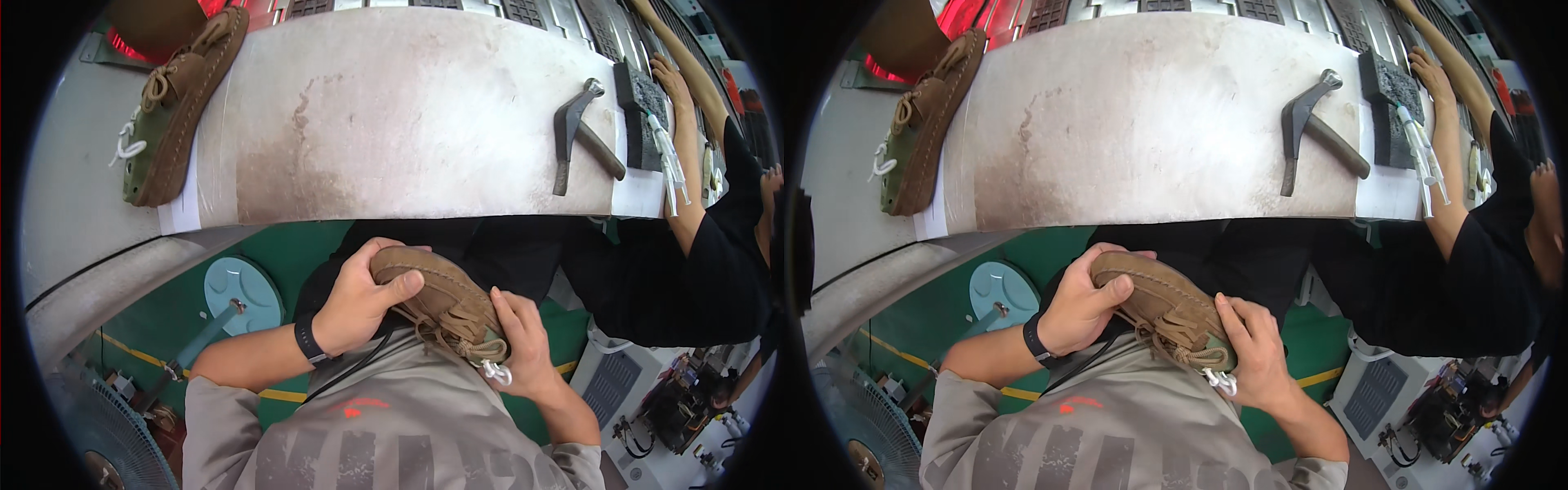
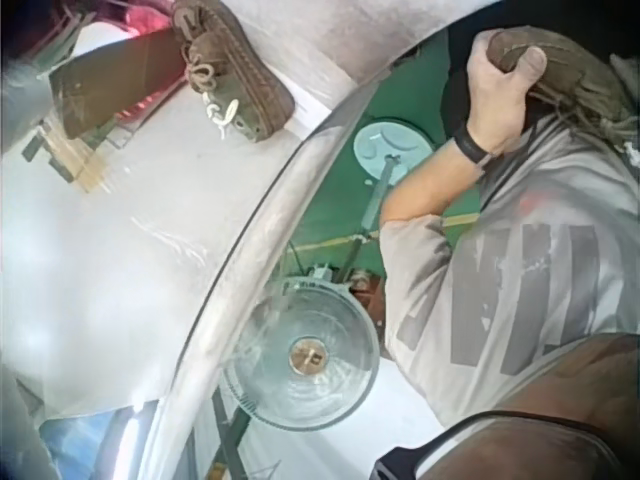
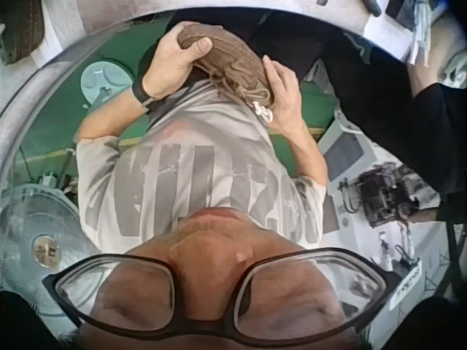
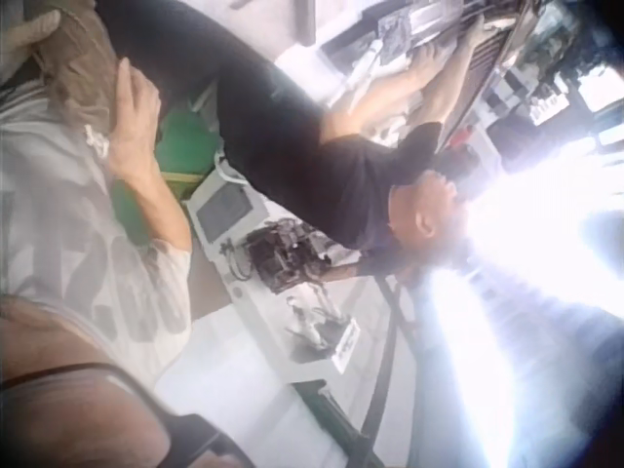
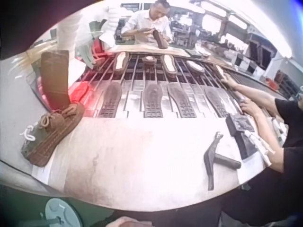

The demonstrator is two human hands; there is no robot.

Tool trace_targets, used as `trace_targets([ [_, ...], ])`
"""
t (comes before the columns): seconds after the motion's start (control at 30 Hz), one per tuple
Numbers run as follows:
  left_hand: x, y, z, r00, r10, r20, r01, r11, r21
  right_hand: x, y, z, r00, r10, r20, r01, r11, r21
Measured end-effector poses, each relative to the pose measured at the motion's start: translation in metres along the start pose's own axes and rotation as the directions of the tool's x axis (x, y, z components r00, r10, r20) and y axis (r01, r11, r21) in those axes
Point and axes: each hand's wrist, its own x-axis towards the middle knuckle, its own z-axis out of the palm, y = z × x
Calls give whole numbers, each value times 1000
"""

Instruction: The person applies adhesive into a shoe using a syringe, retrieves shoe components from a conveyor belt, presses soles onto shoes by hand, and hammers the edges with a hammer.

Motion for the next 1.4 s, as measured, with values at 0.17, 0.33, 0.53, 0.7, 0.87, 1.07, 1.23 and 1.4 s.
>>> trace_targets([
  [0.17,33,-3,-1,996,74,-47,-73,997,34,11,-7,4,993,113,28,-112,993,-23],
  [0.33,33,-6,7,999,39,-15,-39,999,-19,23,-2,-13,992,95,77,-87,991,-103],
  [0.53,36,-30,30,961,210,-178,-221,974,-44,78,45,-68,950,-129,286,191,961,-202],
  [0.7,20,3,14,989,145,15,-145,977,155,48,52,-30,967,-233,107,250,947,-200],
  [0.87,-15,34,18,959,205,193,-264,894,361,22,42,-26,935,-341,-95,310,919,-243],
  [1.07,-4,46,16,846,299,441,-503,720,477,13,37,-32,919,-350,-181,297,918,-263],
  [1.23,7,47,8,760,357,542,-587,736,338,12,30,-34,907,-366,-211,315,919,-238],
  [1.4,12,48,25,834,298,464,-338,941,3,32,12,-24,895,-319,-313,305,948,-93],
])
